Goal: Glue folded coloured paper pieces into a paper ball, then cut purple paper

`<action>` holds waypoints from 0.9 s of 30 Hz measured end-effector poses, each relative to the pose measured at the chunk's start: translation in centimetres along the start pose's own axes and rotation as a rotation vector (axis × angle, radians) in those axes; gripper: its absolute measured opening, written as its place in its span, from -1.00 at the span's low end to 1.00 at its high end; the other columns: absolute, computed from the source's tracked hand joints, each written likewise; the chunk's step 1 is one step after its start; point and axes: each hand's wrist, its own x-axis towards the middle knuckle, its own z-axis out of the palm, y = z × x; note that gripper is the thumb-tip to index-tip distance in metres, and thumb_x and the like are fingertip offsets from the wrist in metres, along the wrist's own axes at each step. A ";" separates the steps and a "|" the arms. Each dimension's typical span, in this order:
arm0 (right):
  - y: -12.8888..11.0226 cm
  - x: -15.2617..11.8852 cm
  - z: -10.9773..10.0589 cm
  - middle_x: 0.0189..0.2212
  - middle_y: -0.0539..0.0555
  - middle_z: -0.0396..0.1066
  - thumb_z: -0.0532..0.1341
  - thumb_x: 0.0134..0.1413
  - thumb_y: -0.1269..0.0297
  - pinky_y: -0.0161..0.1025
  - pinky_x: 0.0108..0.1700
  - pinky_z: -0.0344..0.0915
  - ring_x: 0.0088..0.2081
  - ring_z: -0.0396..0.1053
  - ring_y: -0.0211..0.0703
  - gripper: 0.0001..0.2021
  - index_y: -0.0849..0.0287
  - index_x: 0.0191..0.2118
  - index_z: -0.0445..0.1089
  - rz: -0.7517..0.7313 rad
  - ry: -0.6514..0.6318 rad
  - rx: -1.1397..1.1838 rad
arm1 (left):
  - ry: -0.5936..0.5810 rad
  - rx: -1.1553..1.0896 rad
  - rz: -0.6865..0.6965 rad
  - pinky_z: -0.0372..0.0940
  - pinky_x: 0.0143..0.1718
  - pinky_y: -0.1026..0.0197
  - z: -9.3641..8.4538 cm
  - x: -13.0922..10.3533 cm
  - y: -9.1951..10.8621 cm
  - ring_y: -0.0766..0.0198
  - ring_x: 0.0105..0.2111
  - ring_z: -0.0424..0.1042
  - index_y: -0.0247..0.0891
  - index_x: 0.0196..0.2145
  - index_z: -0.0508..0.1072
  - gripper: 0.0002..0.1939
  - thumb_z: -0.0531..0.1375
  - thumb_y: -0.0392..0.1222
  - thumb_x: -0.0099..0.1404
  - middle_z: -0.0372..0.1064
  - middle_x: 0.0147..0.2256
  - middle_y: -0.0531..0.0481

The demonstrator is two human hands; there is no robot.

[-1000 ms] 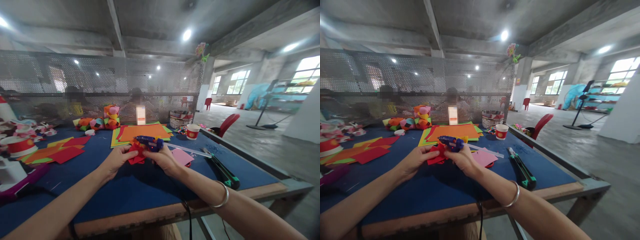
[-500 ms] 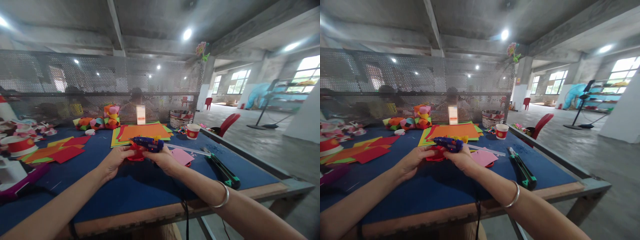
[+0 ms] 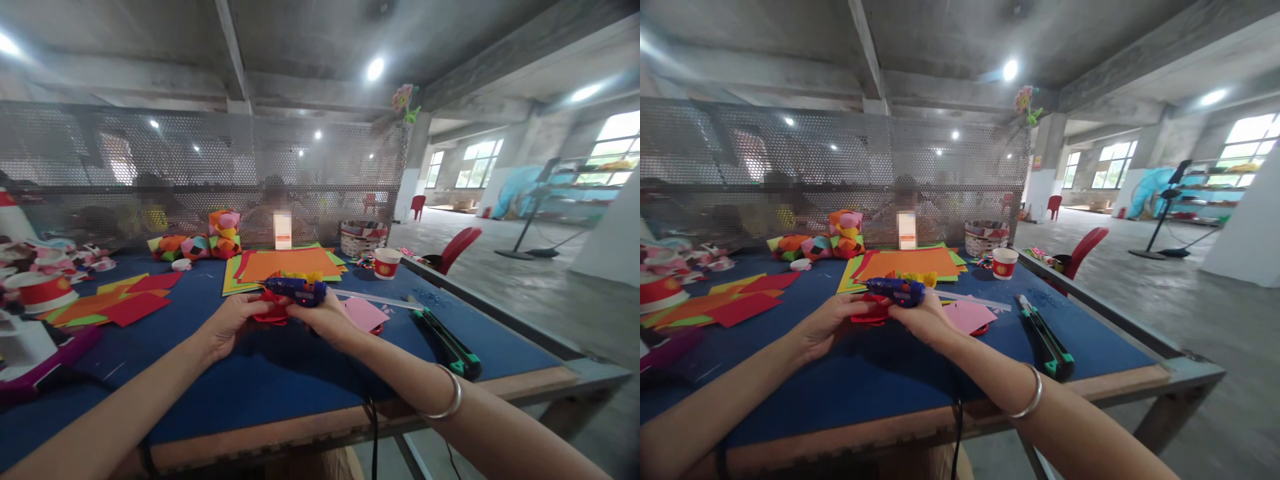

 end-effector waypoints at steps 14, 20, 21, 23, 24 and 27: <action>1.4 0.4 0.3 -0.56 -0.03 0.41 0.40 0.00 0.11 -0.32 -0.61 0.07 -0.62 0.15 -0.32 -0.76 0.16 -0.26 0.56 -0.056 0.022 0.143 | 0.015 0.211 0.133 0.42 -0.29 0.19 -0.6 0.3 -0.3 0.20 -0.44 0.54 -0.28 -0.46 0.67 -0.72 0.53 -0.11 -0.14 0.63 -0.44 -0.08; 1.6 0.5 0.3 -0.59 -0.09 0.34 0.40 -0.07 0.16 -0.34 -0.60 0.10 -0.61 0.14 -0.34 -0.81 0.16 -0.39 0.49 -0.042 -0.016 0.146 | 0.031 0.389 0.246 0.36 -0.34 0.19 -0.5 0.1 -0.2 0.19 -0.46 0.50 -0.23 -0.45 0.67 -0.79 0.47 -0.10 -0.07 0.60 -0.46 -0.01; 1.6 0.6 0.3 -0.61 -0.10 0.31 0.39 -0.07 0.17 -0.34 -0.60 0.09 -0.61 0.13 -0.33 -0.82 0.15 -0.43 0.47 -0.040 -0.010 0.123 | 0.028 0.410 0.260 0.35 -0.35 0.20 -0.5 0.1 -0.2 0.19 -0.47 0.49 -0.22 -0.46 0.66 -0.81 0.46 -0.10 -0.06 0.59 -0.47 0.01; 1.8 0.7 0.3 -0.64 -0.11 0.29 0.36 -0.05 0.19 -0.33 -0.58 0.11 -0.60 0.15 -0.31 -0.85 0.14 -0.45 0.46 -0.060 0.004 0.062 | 0.033 0.432 0.282 0.34 -0.36 0.21 -0.3 0.1 -0.1 0.20 -0.48 0.48 -0.21 -0.48 0.66 -0.84 0.44 -0.11 -0.06 0.58 -0.49 0.02; 1.9 0.8 0.3 -0.63 -0.09 0.34 0.34 -0.03 0.20 -0.33 -0.54 0.16 -0.58 0.20 -0.28 -0.87 0.14 -0.44 0.48 -0.090 0.012 0.037 | 0.040 0.433 0.286 0.33 -0.36 0.21 -0.3 0.1 -0.1 0.20 -0.48 0.47 -0.21 -0.48 0.66 -0.84 0.44 -0.12 -0.06 0.58 -0.49 0.02; 2.1 0.9 0.3 -0.45 0.00 0.55 0.31 0.01 0.23 -0.24 -0.30 0.39 -0.37 0.43 -0.13 -0.85 0.14 -0.31 0.57 -0.207 0.028 -0.014 | 0.054 0.391 0.263 0.32 -0.36 0.23 -0.1 0.0 -0.2 0.21 -0.46 0.48 -0.23 -0.48 0.67 -0.82 0.43 -0.11 -0.08 0.60 -0.47 0.00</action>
